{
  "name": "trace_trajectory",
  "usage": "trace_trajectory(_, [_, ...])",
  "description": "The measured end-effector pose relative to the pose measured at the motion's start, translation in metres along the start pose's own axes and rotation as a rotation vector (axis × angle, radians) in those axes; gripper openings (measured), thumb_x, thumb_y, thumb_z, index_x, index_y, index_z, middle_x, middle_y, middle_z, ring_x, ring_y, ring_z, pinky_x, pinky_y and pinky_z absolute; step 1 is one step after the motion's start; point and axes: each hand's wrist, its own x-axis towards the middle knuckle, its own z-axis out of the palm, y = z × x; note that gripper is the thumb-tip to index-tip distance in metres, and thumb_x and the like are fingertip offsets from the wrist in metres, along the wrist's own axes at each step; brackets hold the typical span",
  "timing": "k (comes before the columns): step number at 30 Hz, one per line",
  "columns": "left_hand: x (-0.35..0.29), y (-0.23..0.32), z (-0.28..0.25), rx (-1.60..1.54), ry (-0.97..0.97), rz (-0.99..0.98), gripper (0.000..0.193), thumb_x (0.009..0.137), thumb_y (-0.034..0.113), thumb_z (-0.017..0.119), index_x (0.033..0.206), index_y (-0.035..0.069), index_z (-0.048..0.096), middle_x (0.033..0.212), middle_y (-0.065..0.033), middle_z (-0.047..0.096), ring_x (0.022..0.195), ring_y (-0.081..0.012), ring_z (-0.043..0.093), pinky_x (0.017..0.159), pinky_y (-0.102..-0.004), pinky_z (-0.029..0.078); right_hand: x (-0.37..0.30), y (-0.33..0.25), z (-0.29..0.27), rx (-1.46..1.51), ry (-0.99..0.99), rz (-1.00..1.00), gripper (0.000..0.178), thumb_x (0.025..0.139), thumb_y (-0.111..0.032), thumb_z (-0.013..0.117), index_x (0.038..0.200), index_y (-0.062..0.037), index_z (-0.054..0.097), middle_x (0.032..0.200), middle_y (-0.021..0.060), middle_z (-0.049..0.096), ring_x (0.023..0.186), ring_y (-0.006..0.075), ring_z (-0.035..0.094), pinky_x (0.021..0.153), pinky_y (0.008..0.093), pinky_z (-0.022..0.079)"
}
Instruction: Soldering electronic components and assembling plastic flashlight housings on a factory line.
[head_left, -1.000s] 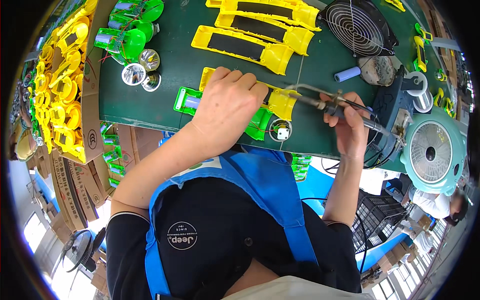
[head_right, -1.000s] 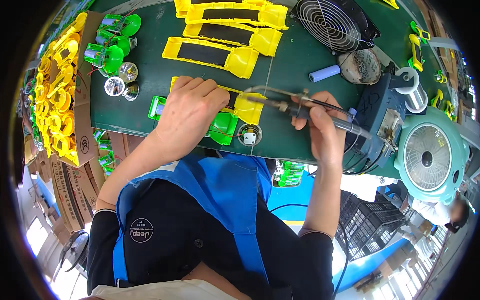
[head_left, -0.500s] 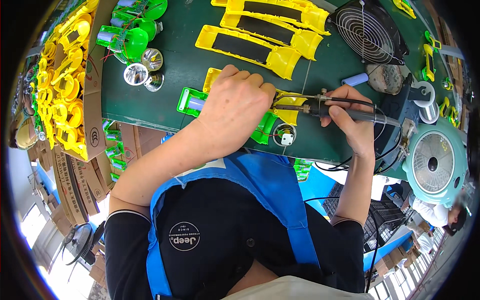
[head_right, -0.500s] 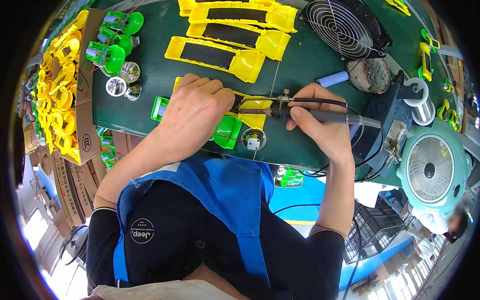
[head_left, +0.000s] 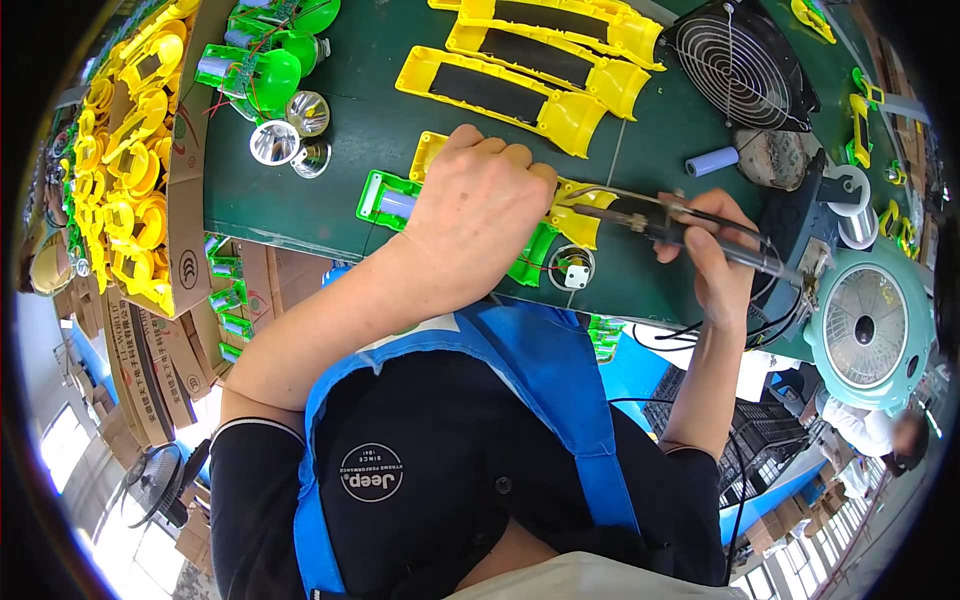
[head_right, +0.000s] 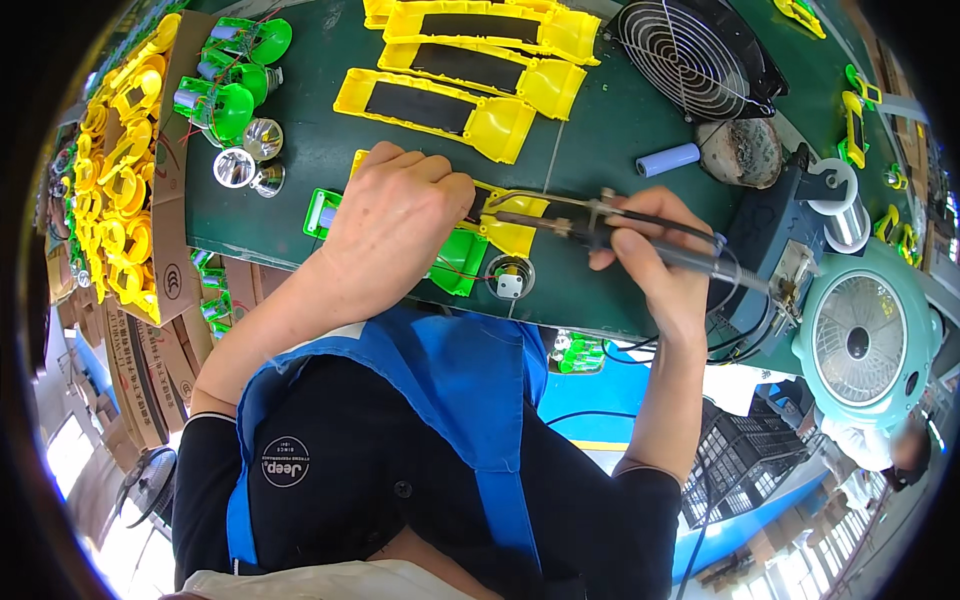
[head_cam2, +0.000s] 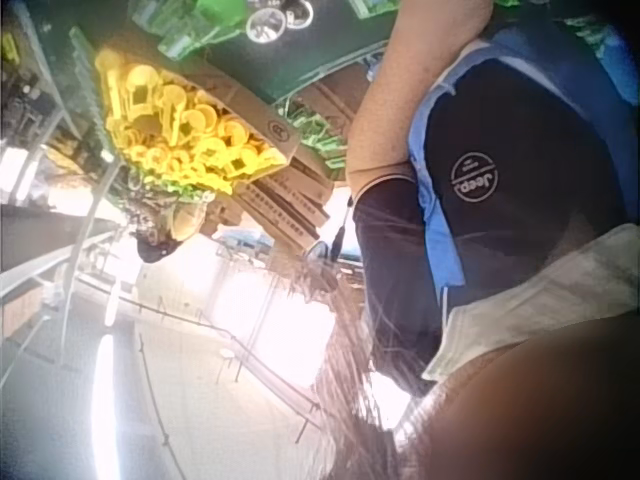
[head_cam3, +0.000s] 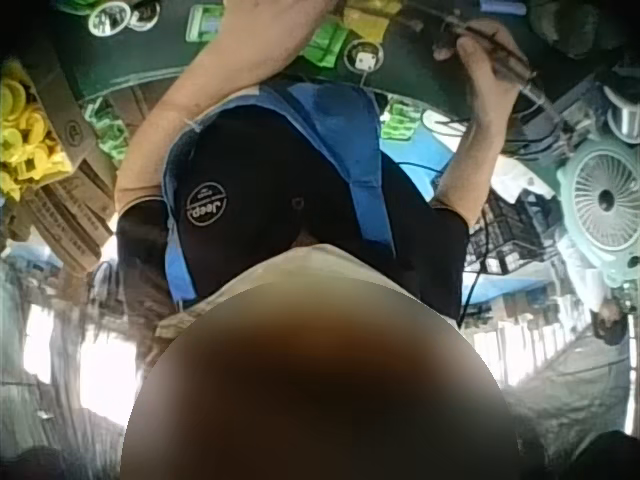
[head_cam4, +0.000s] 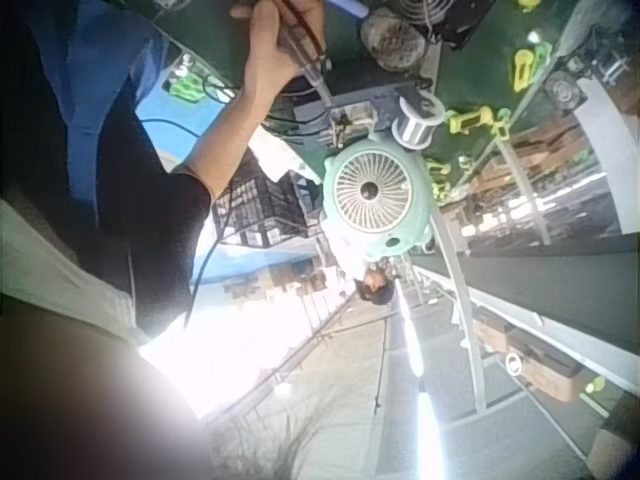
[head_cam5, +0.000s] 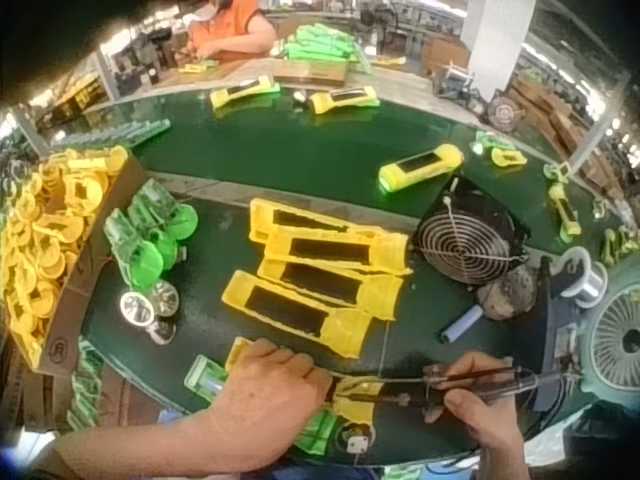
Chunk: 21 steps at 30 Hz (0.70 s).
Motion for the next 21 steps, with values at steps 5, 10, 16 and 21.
trace_trajectory(5, [-0.001, -0.001, 0.002, -0.01, 0.03, 0.013, 0.004, 0.074, 0.007, 0.061, 0.072, 0.006, 0.058, 0.071, -0.0082, 0.056, 0.075, -0.0249, 0.06, 0.074, -0.0358, 0.041, -0.012, 0.013, 0.003, 0.206, 0.058, -0.134, 0.029, 0.085, -0.02, 0.065, 0.097, 0.0027, 0.053, 0.078, 0.0151, 0.065, 0.068, 0.0203, 0.064, 0.073, 0.0321, 0.051])
trace_trajectory(10, [0.0, 0.0, 0.002, 0.009, 0.022, 0.011, 0.004, 0.074, 0.008, 0.062, 0.072, 0.006, 0.059, 0.071, -0.0076, 0.057, 0.075, -0.0247, 0.06, 0.073, -0.0354, 0.041, -0.01, 0.032, 0.044, 0.004, 0.251, -0.482, 0.043, 0.093, -0.038, 0.056, 0.112, -0.0032, 0.039, 0.081, 0.0194, 0.065, 0.073, 0.0294, 0.067, 0.081, 0.0448, 0.054])
trace_trajectory(16, [-0.003, -0.001, 0.002, 0.02, 0.008, 0.005, 0.004, 0.073, 0.01, 0.062, 0.072, 0.007, 0.059, 0.07, -0.0073, 0.057, 0.075, -0.0242, 0.061, 0.072, -0.0356, 0.041, -0.012, 0.045, 0.076, -0.095, 0.195, -0.603, 0.034, 0.089, -0.019, 0.066, 0.109, -0.0014, 0.046, 0.085, 0.016, 0.067, 0.086, 0.0215, 0.062, 0.077, 0.0338, 0.05])
trace_trajectory(21, [0.001, -0.003, 0.003, 0.019, 0.011, 0.011, 0.006, 0.075, 0.012, 0.062, 0.072, 0.008, 0.059, 0.071, -0.0075, 0.058, 0.076, -0.0244, 0.061, 0.071, -0.0364, 0.042, -0.013, 0.05, 0.071, -0.117, 0.192, -0.706, 0.033, 0.089, -0.022, 0.065, 0.107, -0.0005, 0.047, 0.082, 0.0161, 0.068, 0.083, 0.0233, 0.061, 0.078, 0.037, 0.051])
